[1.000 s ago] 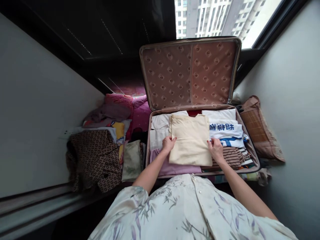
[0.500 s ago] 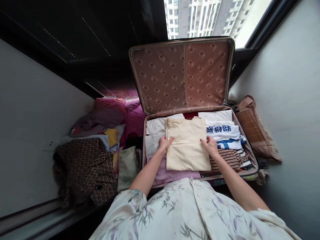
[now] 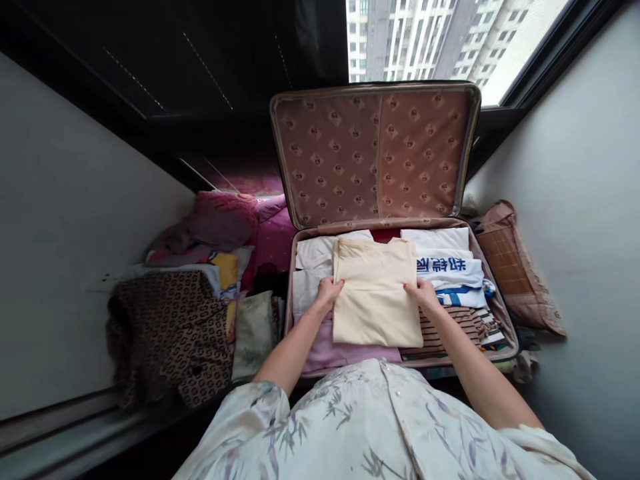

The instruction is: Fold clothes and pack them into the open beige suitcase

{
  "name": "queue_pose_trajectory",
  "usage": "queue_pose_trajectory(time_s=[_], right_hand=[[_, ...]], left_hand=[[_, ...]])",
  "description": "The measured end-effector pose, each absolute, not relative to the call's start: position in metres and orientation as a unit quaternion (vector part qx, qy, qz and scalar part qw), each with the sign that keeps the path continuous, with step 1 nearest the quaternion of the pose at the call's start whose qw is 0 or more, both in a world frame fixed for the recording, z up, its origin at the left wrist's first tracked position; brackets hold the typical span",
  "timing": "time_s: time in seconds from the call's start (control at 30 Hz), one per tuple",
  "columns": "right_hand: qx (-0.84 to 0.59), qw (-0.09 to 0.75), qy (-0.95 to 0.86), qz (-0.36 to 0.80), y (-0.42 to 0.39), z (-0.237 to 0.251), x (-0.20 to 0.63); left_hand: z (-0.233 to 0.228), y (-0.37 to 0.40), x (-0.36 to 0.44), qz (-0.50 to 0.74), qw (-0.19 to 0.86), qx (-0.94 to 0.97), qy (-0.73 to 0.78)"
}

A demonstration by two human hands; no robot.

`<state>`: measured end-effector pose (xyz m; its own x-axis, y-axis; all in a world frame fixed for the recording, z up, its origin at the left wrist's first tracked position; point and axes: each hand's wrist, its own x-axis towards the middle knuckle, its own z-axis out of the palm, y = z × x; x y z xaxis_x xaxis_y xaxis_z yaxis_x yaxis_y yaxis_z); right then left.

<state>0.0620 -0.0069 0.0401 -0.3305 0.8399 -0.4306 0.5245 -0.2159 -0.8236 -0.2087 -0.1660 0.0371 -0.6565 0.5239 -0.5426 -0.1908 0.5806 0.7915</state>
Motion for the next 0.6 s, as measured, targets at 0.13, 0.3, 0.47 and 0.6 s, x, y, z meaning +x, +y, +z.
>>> queue_pose_trajectory(time_s=[0.13, 0.3, 0.47, 0.6], right_hand=[[-0.567, 0.170, -0.536, 0.602, -0.013, 0.047, 0.066], [-0.537, 0.145, -0.517, 0.651, -0.014, 0.057, 0.068], [-0.528, 0.155, -0.514, 0.657, -0.014, 0.067, 0.068], [-0.525, 0.195, -0.506, 0.656, -0.020, 0.076, 0.067]], left_hand=[[0.040, -0.169, -0.206, 0.472, 0.405, 0.101, 0.777], [0.041, -0.172, -0.208, 0.485, 0.477, 0.100, 0.726], [0.043, -0.175, -0.215, 0.504, 0.502, 0.096, 0.696], [0.048, -0.175, -0.214, 0.532, 0.476, 0.108, 0.692]])
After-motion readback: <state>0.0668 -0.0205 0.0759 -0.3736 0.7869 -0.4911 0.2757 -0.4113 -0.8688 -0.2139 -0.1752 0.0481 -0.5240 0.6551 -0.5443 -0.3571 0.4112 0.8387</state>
